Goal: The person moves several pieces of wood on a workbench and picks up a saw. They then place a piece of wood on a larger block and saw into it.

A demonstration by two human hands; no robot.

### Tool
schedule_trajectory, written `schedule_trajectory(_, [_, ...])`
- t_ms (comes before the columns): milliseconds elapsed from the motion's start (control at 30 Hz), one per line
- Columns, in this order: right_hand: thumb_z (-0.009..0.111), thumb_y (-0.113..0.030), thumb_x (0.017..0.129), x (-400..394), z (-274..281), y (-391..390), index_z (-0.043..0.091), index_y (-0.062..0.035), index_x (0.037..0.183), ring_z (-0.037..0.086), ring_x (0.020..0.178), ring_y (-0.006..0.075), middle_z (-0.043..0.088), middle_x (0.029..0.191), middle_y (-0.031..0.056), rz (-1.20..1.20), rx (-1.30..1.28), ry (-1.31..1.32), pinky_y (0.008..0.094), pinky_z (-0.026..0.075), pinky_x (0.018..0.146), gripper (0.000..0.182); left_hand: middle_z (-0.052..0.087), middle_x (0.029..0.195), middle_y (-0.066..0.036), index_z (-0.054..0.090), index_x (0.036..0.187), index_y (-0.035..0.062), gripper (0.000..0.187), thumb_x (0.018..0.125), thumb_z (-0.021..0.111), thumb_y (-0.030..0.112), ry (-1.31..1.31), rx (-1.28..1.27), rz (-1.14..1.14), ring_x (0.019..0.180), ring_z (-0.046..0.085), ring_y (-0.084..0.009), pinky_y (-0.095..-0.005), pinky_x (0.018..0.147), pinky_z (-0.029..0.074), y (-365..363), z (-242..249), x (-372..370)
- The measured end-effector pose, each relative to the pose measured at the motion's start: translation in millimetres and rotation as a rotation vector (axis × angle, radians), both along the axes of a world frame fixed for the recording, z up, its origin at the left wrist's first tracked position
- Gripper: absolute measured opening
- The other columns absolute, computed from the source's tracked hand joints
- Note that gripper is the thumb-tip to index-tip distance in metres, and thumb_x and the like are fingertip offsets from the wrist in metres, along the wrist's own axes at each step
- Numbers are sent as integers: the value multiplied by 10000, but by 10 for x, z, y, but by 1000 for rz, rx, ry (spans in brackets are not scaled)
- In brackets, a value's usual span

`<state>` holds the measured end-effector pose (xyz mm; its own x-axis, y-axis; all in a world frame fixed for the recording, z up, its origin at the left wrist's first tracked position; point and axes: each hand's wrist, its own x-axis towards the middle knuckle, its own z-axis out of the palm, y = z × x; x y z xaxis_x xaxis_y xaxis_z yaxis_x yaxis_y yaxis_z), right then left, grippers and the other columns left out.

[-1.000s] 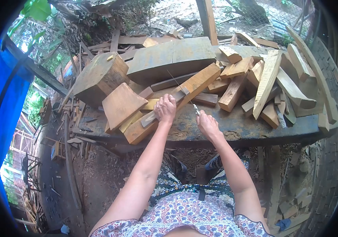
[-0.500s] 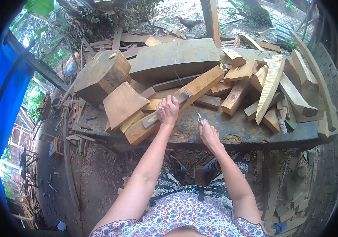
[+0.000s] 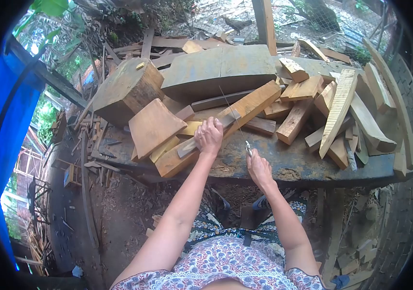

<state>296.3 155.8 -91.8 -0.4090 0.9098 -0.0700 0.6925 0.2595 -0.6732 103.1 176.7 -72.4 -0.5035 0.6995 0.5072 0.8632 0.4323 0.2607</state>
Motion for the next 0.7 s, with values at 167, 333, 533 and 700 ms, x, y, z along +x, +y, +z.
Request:
schedule_trajectory(167, [417, -289, 967, -8, 31, -12, 470, -34, 1000, 580, 823, 497, 608, 794, 310, -3, -1, 1, 588, 437, 708, 262, 664, 843, -131, 655, 916, 72, 301, 880, 455, 294, 3, 9, -4, 789, 633, -318, -441, 724, 486, 6, 4, -10])
schedule_trajectory(333, [415, -288, 968, -10, 75, -24, 466, -36, 1000, 582, 827, 496, 610, 800, 310, -12, -8, -4, 588, 438, 708, 260, 663, 823, -130, 660, 911, 73, 285, 875, 466, 279, 20, 28, -8, 767, 636, -316, -439, 710, 491, 7, 4, -12])
schedule_trajectory(533, [420, -286, 966, -2, 43, -29, 462, -42, 1009, 584, 830, 494, 613, 802, 306, -8, -3, 1, 586, 441, 703, 251, 663, 818, -123, 660, 907, 73, 280, 871, 471, 276, 49, 75, -8, 757, 637, -311, -435, 698, 494, 10, -22, -9])
schedule_trajectory(700, [439, -286, 959, 0, 41, -34, 459, -47, 1034, 570, 823, 496, 607, 816, 300, -17, -14, 7, 589, 422, 695, 251, 664, 821, -118, 659, 907, 74, 278, 870, 472, 276, 36, 45, -4, 759, 634, -308, -435, 698, 492, 9, -4, -6])
